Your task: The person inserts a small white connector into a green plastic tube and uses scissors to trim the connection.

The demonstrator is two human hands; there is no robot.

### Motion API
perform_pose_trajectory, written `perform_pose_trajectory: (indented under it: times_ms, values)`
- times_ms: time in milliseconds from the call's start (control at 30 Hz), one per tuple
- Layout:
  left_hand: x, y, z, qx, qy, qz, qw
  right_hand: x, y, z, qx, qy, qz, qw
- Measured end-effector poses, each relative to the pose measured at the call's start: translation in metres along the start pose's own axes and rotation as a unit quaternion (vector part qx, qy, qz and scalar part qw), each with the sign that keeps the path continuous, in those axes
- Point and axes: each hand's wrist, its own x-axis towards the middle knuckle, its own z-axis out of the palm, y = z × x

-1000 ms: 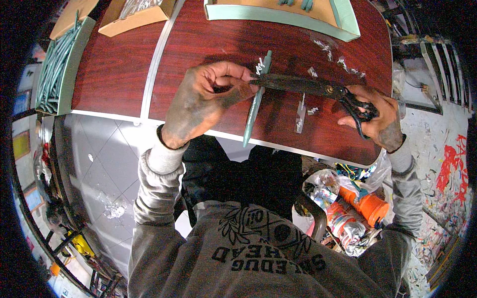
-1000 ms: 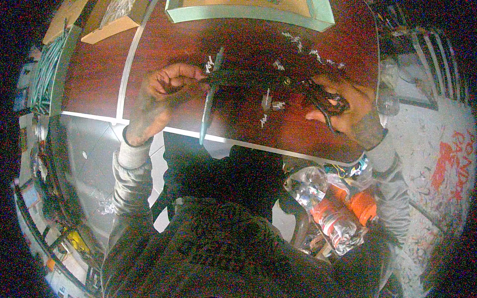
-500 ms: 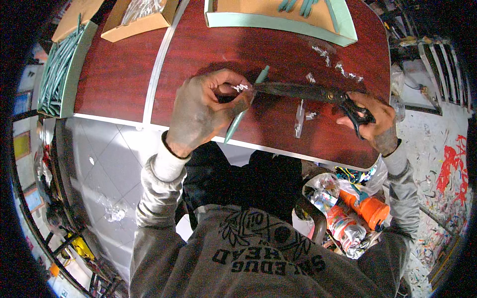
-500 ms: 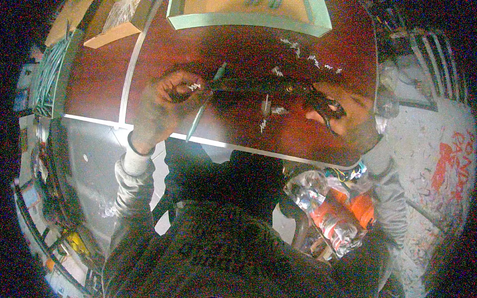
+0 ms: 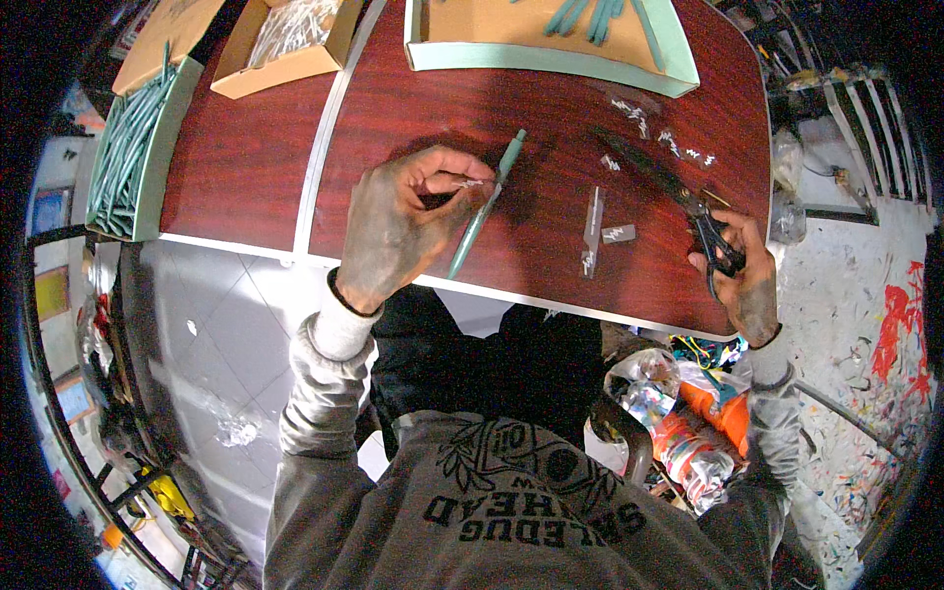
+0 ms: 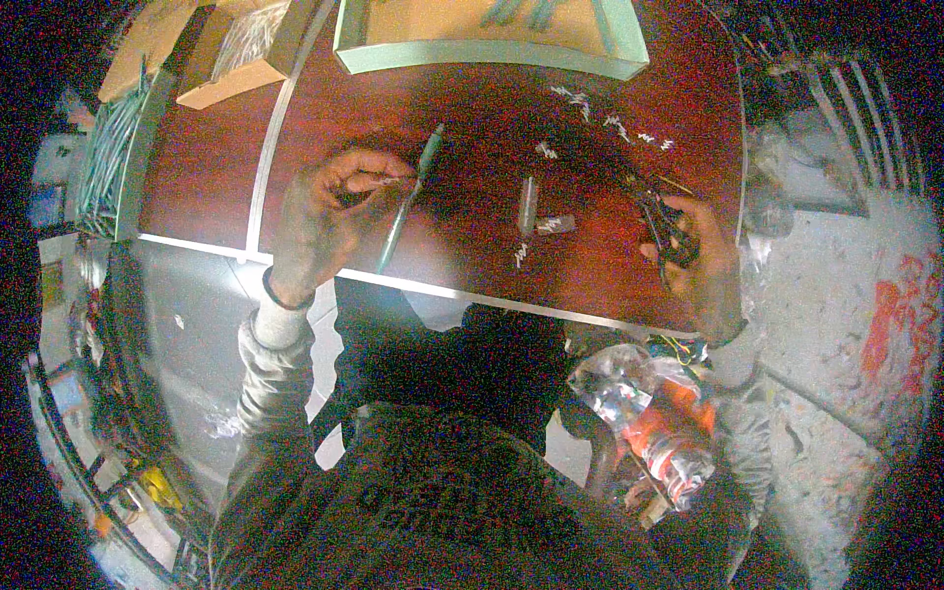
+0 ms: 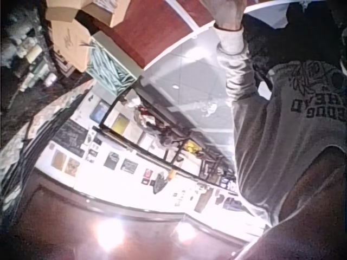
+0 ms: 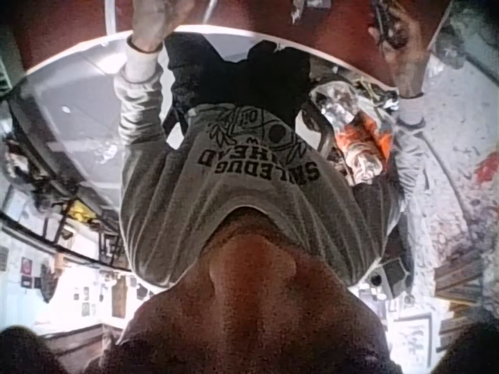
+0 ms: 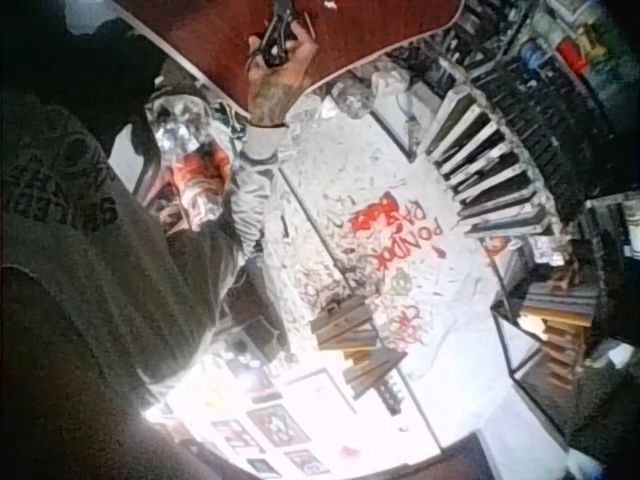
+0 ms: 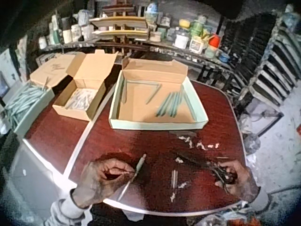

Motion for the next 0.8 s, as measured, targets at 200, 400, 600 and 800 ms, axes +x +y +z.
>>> perform_pose_trajectory:
  times_ms: [200, 400, 600, 800]
  values:
    - [-0.002, 0.006, 0.010, 0.067, 0.049, 0.051, 0.995, -0.020, -0.011, -0.016, -0.050, -0.110, 0.002, 0.993]
    - [-0.006, 0.009, 0.018, 0.127, 0.074, 0.085, 0.985, -0.010, -0.075, -0.007, -0.252, 0.048, -0.200, 0.945]
    - [-0.013, 0.022, 0.022, 0.153, 0.067, 0.128, 0.978, 0.018, -0.132, 0.066, -0.110, 0.079, -0.379, 0.915]
    - [-0.020, 0.030, 0.017, 0.175, 0.083, 0.180, 0.964, 0.037, -0.139, 0.091, -0.078, 0.080, -0.446, 0.888]
